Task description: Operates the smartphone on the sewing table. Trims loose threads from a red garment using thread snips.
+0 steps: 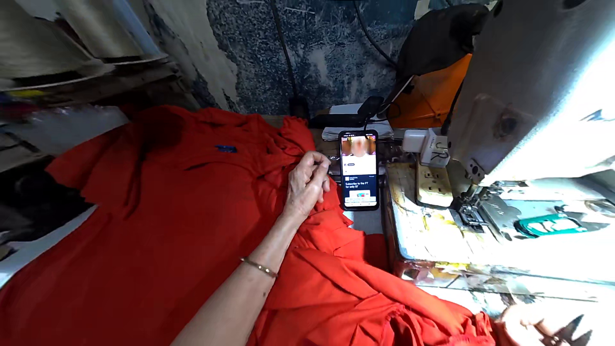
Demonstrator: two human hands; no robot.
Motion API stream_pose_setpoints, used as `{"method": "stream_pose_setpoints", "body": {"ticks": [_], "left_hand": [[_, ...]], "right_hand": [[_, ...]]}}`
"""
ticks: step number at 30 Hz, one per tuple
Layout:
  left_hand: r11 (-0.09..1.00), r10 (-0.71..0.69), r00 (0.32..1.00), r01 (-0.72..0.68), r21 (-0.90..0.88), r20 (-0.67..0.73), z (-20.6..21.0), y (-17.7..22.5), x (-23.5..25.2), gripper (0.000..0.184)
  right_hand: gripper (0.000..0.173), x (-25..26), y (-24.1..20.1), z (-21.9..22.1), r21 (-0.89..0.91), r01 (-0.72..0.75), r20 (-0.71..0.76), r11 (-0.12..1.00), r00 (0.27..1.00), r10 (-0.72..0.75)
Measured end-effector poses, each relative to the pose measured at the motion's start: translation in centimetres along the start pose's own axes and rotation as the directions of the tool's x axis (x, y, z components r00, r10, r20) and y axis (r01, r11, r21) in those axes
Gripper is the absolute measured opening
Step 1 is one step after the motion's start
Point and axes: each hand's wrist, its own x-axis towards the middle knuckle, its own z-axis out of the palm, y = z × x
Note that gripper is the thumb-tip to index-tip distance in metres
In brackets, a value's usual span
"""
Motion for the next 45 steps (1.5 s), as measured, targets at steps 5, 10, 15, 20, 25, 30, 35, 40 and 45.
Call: {"method": "stream_pose_setpoints", "body": {"ticks": [5, 10, 15, 20, 25, 30, 35, 40, 45], "left_hand": [[0.999, -0.039, 0.998, 0.038, 0.025, 0.041, -0.9, 5.8, -2.2, 0.030], [0.994, 0.107, 0.994, -0.108, -0.011, -0.037, 1.0, 13.0, -10.9, 0.028], [0.969, 0.212, 0.977, -0.211, 0.128, 0.006, 5.4, 14.5, -19.3, 0.030], [0.908, 0.038, 0.993, -0.080, 0.412, 0.109, 7.0, 15.2, -20.6, 0.046], [0.952, 0.014, 0.981, -0.073, 0.296, 0.194, 7.6, 15.2, -19.6, 0.012], [0.983, 0.185, 0.949, -0.183, -0.035, 0.256, 8.4, 15.0, -18.2, 0.005], [0.925, -0.217, 0.896, 0.315, -0.211, 0.386, 11.1, 12.0, -18.0, 0.008], [0.840, -0.337, 0.789, 0.498, -0.215, 0.513, 11.7, 12.9, -17.2, 0.019], [0.835, -0.345, 0.823, 0.489, -0.253, 0.451, 12.7, 13.0, -17.6, 0.011]], "right_hand": [[0.013, 0.1, -0.9, 1.2, -0.072, 0.004, -0.093, 0.997, 0.996, -0.011], [0.004, -0.3, 1.1, 0.4, -0.093, 0.130, -0.079, 0.987, 0.987, -0.137], [0.006, -1.1, -0.2, 1.6, -0.070, 0.125, -0.172, 0.990, 0.976, -0.135], [0.023, -1.9, -1.5, 1.0, -0.200, 0.229, -0.039, 0.953, 0.970, -0.242], [0.029, -0.4, -3.0, 1.5, -0.476, 0.292, 0.299, 0.829, 0.941, -0.160], [0.006, -0.9, -3.3, -0.6, -0.126, 0.005, 0.293, 0.992, 0.956, 0.032], [0.011, -1.7, -2.3, -1.5, -0.158, -0.107, 0.045, 0.982, 0.992, 0.116], [0.015, -2.1, -2.2, -1.0, -0.077, -0.103, -0.071, 0.992, 0.993, 0.098], [0.013, -3.8, -2.0, -1.0, -0.159, 0.080, -0.230, 0.984, 0.966, -0.116]]}}
